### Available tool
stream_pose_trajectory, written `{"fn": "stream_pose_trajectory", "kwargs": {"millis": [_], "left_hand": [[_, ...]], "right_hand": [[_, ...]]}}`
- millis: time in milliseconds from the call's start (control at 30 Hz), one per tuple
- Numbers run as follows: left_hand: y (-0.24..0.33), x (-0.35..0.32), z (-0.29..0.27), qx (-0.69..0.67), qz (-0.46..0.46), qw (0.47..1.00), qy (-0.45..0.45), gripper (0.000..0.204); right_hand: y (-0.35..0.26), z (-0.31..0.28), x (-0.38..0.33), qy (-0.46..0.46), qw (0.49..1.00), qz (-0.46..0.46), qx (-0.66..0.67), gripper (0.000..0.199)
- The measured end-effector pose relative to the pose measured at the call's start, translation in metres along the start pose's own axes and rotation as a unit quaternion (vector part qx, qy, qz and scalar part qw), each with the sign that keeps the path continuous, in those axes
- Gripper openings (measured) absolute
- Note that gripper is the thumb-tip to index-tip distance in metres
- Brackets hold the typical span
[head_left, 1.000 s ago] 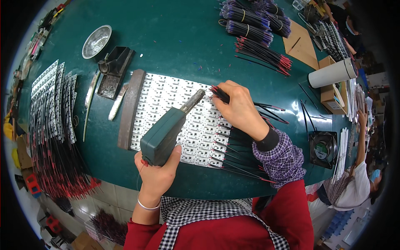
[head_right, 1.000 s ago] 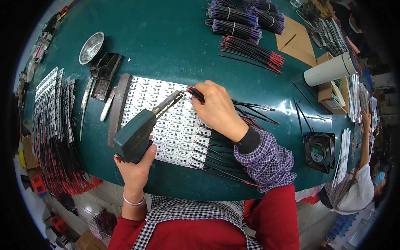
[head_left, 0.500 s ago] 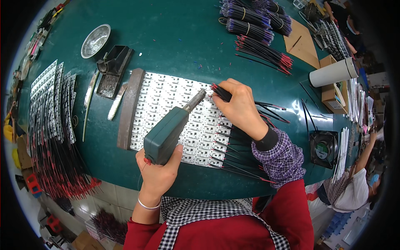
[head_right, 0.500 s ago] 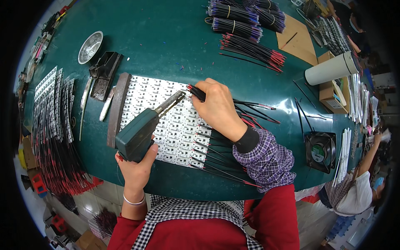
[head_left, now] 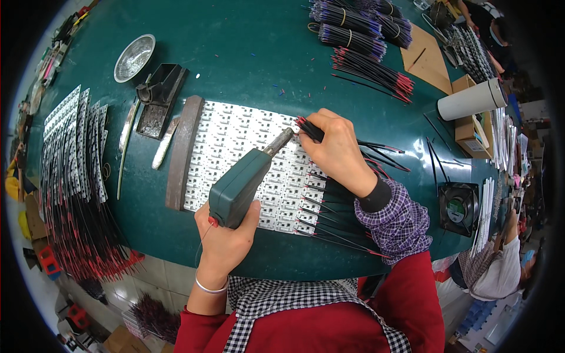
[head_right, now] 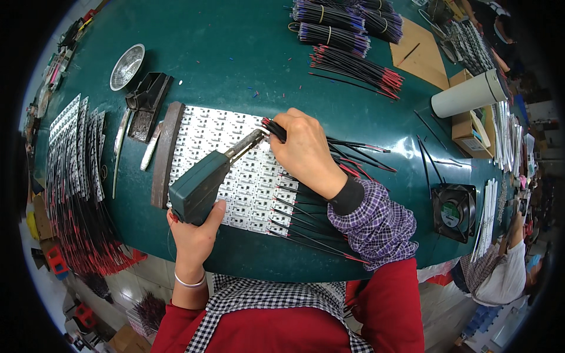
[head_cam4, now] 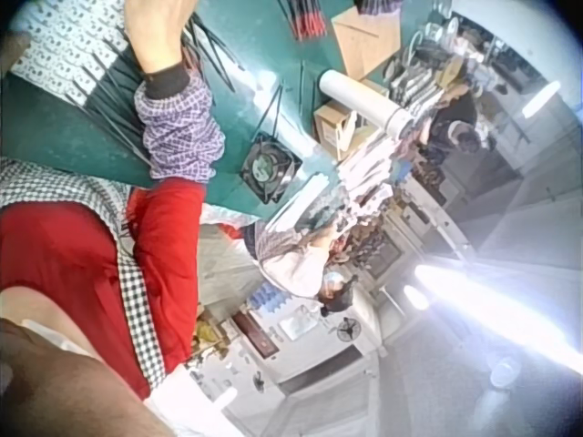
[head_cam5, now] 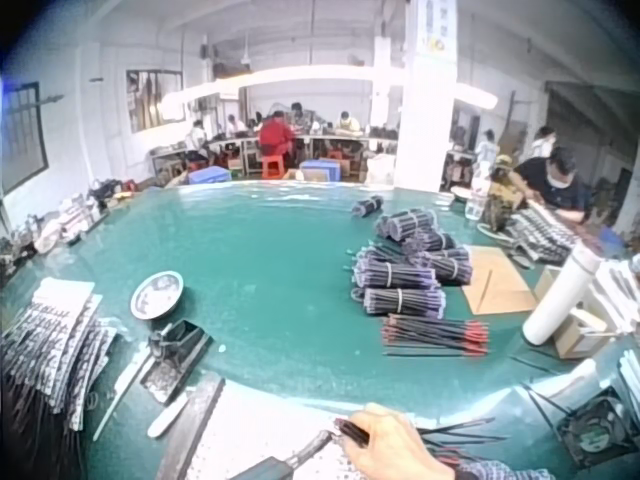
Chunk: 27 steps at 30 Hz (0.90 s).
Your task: The person positions wire ends onto an LED panel board by hand and applies heat to the wire connections using a handheld heat tool.
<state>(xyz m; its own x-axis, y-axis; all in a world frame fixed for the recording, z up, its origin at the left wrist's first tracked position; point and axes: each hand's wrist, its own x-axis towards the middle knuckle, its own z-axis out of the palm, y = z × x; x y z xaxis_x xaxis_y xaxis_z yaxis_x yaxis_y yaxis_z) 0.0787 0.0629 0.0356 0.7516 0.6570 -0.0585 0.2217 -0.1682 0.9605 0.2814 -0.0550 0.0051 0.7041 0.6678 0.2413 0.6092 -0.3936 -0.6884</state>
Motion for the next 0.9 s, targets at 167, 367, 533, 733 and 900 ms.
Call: {"fn": "stream_pose_trajectory", "kwargs": {"millis": [167,367,533,733,900], "left_hand": [[0.003,-0.005,0.000,-0.053,-0.013,0.998,0.043,0.015],[0.002,-0.005,-0.005,-0.010,0.033,0.999,0.037,0.016],[0.000,-0.005,-0.002,-0.052,-0.015,0.998,0.025,0.015],[-0.003,-0.003,-0.003,-0.007,0.005,1.000,0.006,0.012],[0.002,-0.001,-0.005,0.020,0.002,1.000,-0.002,0.012]], "right_hand": [[-0.005,-0.002,0.001,-0.011,1.000,0.012,-0.004,0.011],[-0.004,-0.008,0.006,-0.045,0.998,0.041,0.009,0.013],[-0.003,-0.014,0.013,-0.084,0.993,0.075,0.027,0.018],[-0.001,-0.013,0.012,-0.088,0.993,0.066,0.048,0.018],[-0.002,-0.014,0.012,-0.094,0.995,0.034,0.022,0.016]]}}
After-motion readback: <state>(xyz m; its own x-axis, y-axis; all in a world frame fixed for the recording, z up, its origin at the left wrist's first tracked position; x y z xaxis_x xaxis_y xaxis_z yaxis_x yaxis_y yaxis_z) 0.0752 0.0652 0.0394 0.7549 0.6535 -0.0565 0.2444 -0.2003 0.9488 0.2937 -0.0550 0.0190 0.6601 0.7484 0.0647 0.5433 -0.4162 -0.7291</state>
